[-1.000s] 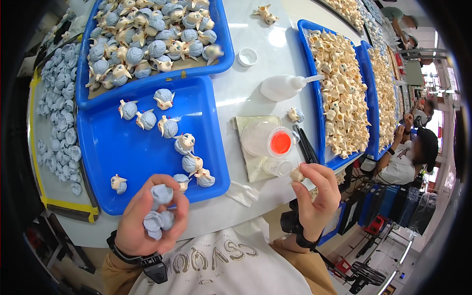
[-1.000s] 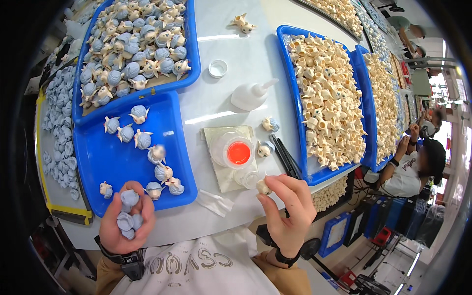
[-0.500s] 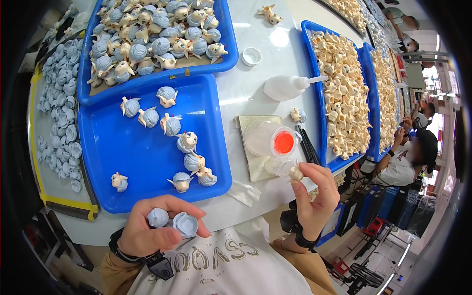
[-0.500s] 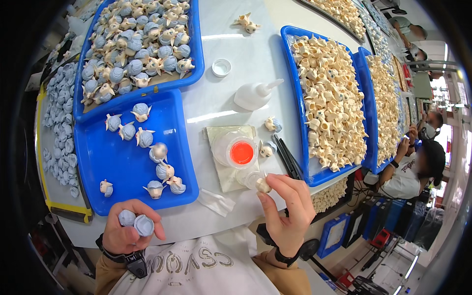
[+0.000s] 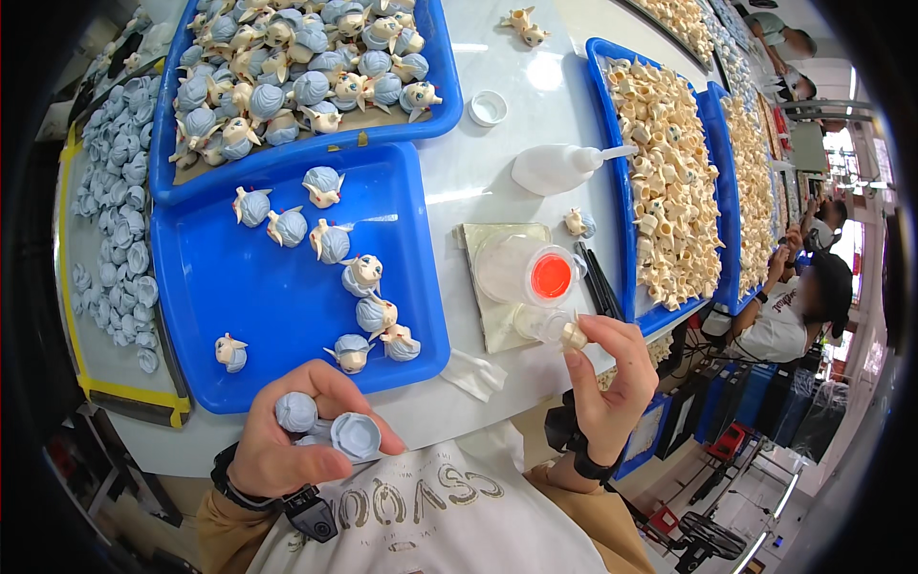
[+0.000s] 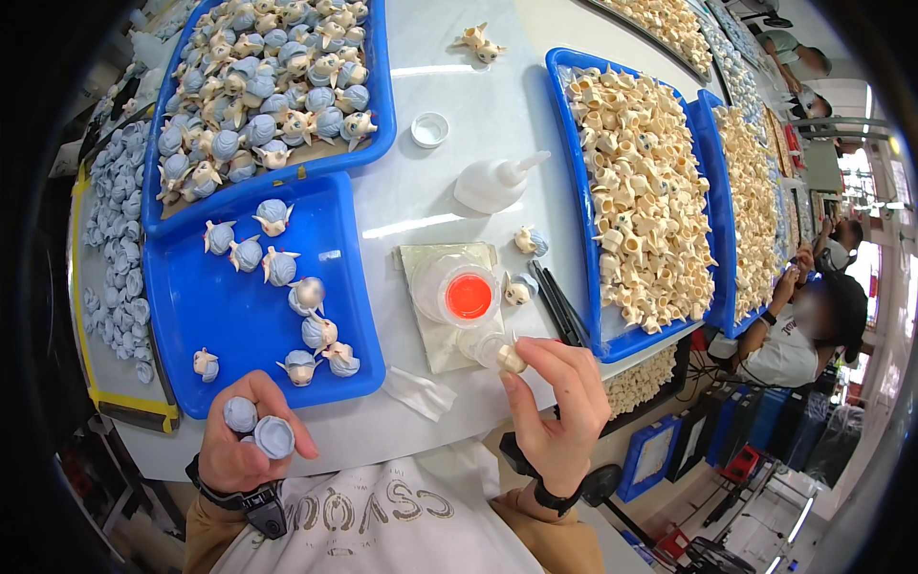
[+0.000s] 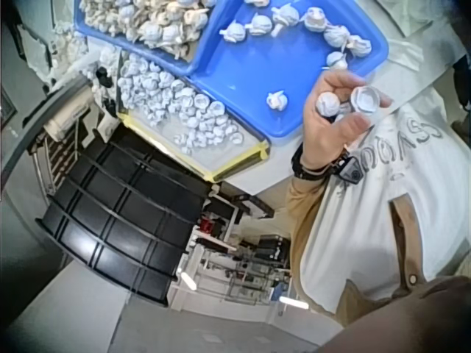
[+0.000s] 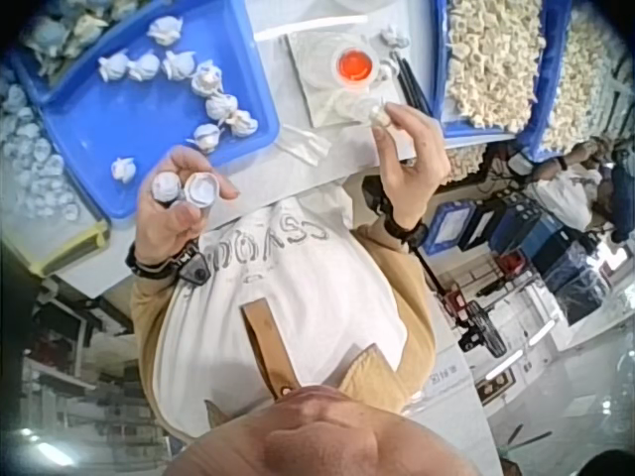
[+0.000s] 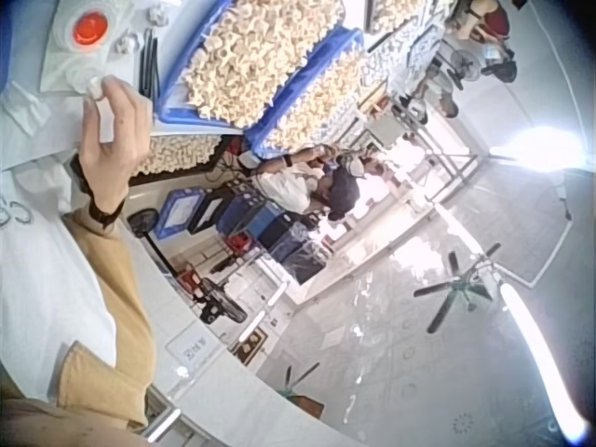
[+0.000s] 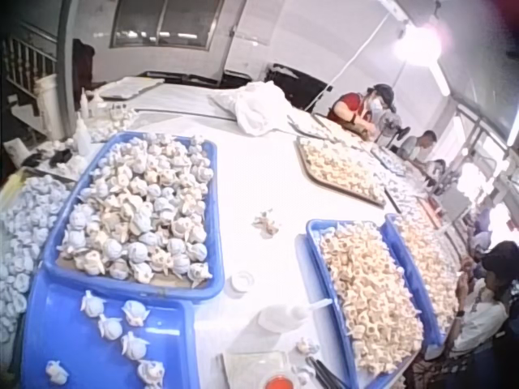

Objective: The person assembles small decorative figures by applying glue from a squeeze bottle to the base of a beige component and attaching it to a blue component. They repeat this process for multiple units, placing the finished figures into a blue tray. The person also briefly handles a pair of scissors and adjusts items on the table.

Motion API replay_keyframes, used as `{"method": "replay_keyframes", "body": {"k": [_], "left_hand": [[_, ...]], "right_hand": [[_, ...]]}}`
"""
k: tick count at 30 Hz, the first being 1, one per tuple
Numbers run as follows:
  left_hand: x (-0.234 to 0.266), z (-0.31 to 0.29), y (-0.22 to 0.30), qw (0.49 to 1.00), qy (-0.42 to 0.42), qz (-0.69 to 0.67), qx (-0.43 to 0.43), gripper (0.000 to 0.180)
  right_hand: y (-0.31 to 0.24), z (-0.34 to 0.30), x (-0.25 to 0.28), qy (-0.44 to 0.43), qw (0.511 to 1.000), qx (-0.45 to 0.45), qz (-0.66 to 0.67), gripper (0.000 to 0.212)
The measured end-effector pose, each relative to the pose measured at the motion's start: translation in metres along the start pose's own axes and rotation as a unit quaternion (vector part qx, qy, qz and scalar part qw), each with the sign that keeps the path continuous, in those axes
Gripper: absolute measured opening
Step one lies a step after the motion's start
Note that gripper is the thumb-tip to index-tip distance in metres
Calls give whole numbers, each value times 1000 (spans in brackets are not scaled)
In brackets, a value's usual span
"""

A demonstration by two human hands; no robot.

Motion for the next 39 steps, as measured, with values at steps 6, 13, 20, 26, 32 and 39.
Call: {"method": "replay_keyframes", "body": {"k": [6,13,20,26,32,39], "left_hand": [[1,0,0,1000,-10,11,-15,41],[1,-1,3,999,13,28,-10,39],[1,-2,2,1000,19,20,-9,41],[1,-2,3,999,27,23,0,43],[4,-2,1,999,40,29,-2,44],[0,-1,2,997,42,59,-11,42]], "right_hand": [[-5,4,0,-9,999,27,-25,32],[-12,10,-3,-40,996,50,-67,36],[-16,15,-5,-46,993,73,-86,39],[-14,12,-4,-44,993,67,-87,38],[-9,4,-1,-13,996,55,-70,35],[-2,-4,0,22,998,50,-43,34]]}}
Point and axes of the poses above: each hand's wrist, its own z-axis towards the middle knuckle, its own x-axis out of the back of the hand, y = z × x, the point moved 5 cm from there along z, towards the middle knuckle, and after that the axes turned 10 degrees about x, right-handed, at the moved point
